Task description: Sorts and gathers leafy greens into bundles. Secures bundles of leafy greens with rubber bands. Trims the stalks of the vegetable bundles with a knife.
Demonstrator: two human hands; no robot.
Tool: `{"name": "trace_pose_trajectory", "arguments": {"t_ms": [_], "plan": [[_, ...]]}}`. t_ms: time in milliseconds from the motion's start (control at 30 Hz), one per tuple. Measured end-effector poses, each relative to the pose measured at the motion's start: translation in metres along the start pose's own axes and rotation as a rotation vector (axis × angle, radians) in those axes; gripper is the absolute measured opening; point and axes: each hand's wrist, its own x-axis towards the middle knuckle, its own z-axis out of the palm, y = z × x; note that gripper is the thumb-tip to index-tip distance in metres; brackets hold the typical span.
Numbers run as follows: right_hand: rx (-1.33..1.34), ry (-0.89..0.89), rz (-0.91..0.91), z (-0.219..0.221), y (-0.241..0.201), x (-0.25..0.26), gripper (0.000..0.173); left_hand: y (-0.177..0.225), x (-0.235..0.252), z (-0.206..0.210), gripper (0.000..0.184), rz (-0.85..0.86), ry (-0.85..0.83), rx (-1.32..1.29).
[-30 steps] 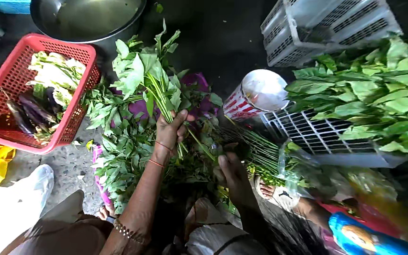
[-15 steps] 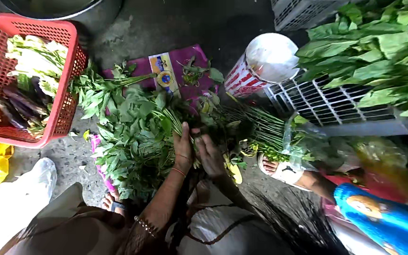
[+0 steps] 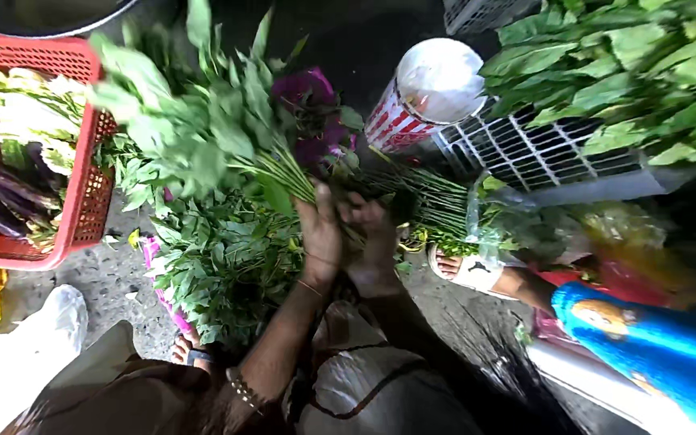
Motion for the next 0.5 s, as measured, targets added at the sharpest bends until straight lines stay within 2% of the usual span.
{"name": "trace_pose_trajectory", "arguments": {"t_ms": [33, 100, 200, 267, 333, 433, 467, 500], "plan": [[-0.009, 0.056, 0.011, 0.006, 0.002, 0.003, 0.037, -0.009, -0.004, 0.005, 0.036, 0.007, -0.012, -0.017], [-0.147, 0.052, -0.032, 0.006, 0.009, 0.006, 0.043, -0.014, -0.002, 0.001, 0.029, 0.000, 0.009, 0.031], [-0.662, -0.215, -0.169, -0.011, 0.013, -0.008, 0.051, -0.011, 0.005, -0.018, 0.034, 0.072, 0.055, 0.362], [-0.902, -0.395, -0.203, -0.016, 0.006, -0.017, 0.045, -0.011, 0.009, -0.027, 0.036, 0.132, 0.027, 0.567], [-0.929, -0.481, -0.152, -0.023, 0.001, -0.016, 0.042, -0.008, 0.007, -0.031, 0.042, 0.071, -0.045, 0.713], [-0.810, -0.454, 0.009, -0.039, -0.016, 0.004, 0.037, 0.031, 0.011, -0.031, 0.072, -0.222, -0.327, 1.146], [-0.777, -0.443, 0.059, -0.047, -0.024, 0.012, 0.035, 0.048, 0.009, -0.027, 0.072, -0.236, -0.408, 1.337], [-0.755, -0.452, 0.095, -0.058, -0.032, 0.021, 0.035, 0.061, 0.003, -0.020, 0.062, -0.143, -0.448, 1.512]]}}
